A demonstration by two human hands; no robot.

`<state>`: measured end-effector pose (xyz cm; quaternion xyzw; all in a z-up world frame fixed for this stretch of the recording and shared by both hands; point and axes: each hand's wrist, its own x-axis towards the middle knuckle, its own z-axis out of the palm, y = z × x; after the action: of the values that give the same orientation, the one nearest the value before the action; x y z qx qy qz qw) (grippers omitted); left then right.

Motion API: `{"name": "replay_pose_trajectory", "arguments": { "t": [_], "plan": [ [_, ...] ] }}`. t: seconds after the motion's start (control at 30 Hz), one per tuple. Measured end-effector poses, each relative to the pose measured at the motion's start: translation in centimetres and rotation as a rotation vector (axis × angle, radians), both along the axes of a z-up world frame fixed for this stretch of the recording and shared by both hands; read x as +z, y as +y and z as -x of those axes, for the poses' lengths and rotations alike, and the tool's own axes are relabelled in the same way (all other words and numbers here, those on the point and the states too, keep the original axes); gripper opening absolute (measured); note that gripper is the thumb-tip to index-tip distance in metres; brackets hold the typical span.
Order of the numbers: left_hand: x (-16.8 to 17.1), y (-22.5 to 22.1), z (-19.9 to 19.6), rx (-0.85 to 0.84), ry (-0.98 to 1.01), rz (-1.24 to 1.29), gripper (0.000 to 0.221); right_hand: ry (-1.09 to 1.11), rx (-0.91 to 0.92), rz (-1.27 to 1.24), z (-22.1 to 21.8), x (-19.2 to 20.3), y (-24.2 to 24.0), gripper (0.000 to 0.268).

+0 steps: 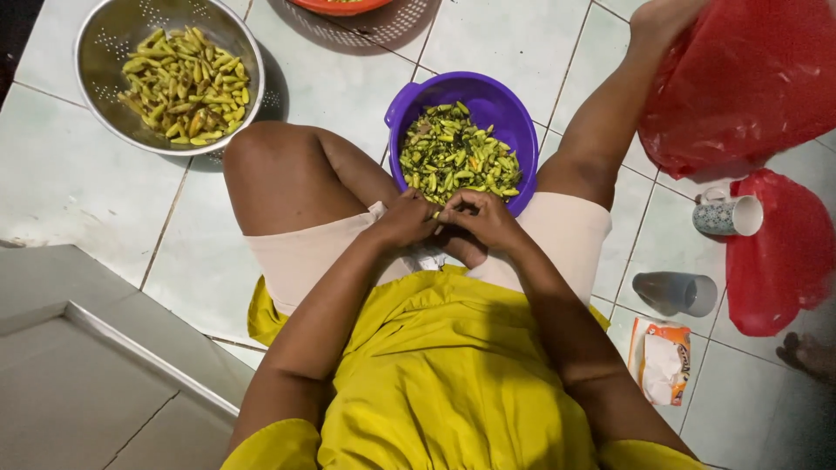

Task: Removing stems from green chilies by hand and sorting them into bowls while sitting on the floor.

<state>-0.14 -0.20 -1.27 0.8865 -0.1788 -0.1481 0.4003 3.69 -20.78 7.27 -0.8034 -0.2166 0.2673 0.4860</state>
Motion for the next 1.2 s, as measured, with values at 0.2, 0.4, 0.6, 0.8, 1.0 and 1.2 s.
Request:
{"name": "replay_pose_trajectory", "arguments": {
  "t": [0.2, 0.4, 0.6, 0.8, 1.0, 1.2],
  "plan": [
    [-1.0, 0.1, -0.3, -0.014, 0.045, 0.024, 0.022, 0.055, 0.015, -0.063, -0.3, -1.1, -0.3, 0.012],
    [-0.3, 0.3, -0.1, -0.019, -0.029, -0.005, 0.022, 0.193, 0.014, -0.153, 0.2, 1.7, 0.3, 0.007],
    [-0.7, -0.2, -0.3, 0.034, 0.002, 0.035, 0.022, -0.438, -0.102, 0.018, -5.4, 2.4, -1.9, 0.023],
    [-0.5, 0.0, -0.5, 0.027, -0.037, 0.012, 0.018, -0.544, 0.069, 0.301, -8.6, -0.1, 0.0, 0.022],
    [-1.7, -0.5, -0.8, 0.081, -0.01, 0.012, 0.02, -0.66, 0.124, 0.221, -10.7, -2.4, -2.7, 0.021],
    [-1.7, -0.3, -1.0, 0.047, -0.001, 0.03, 0.017, -0.439, 0.091, 0.24, -1.9, 6.8, -1.4, 0.015]
  ]
}}
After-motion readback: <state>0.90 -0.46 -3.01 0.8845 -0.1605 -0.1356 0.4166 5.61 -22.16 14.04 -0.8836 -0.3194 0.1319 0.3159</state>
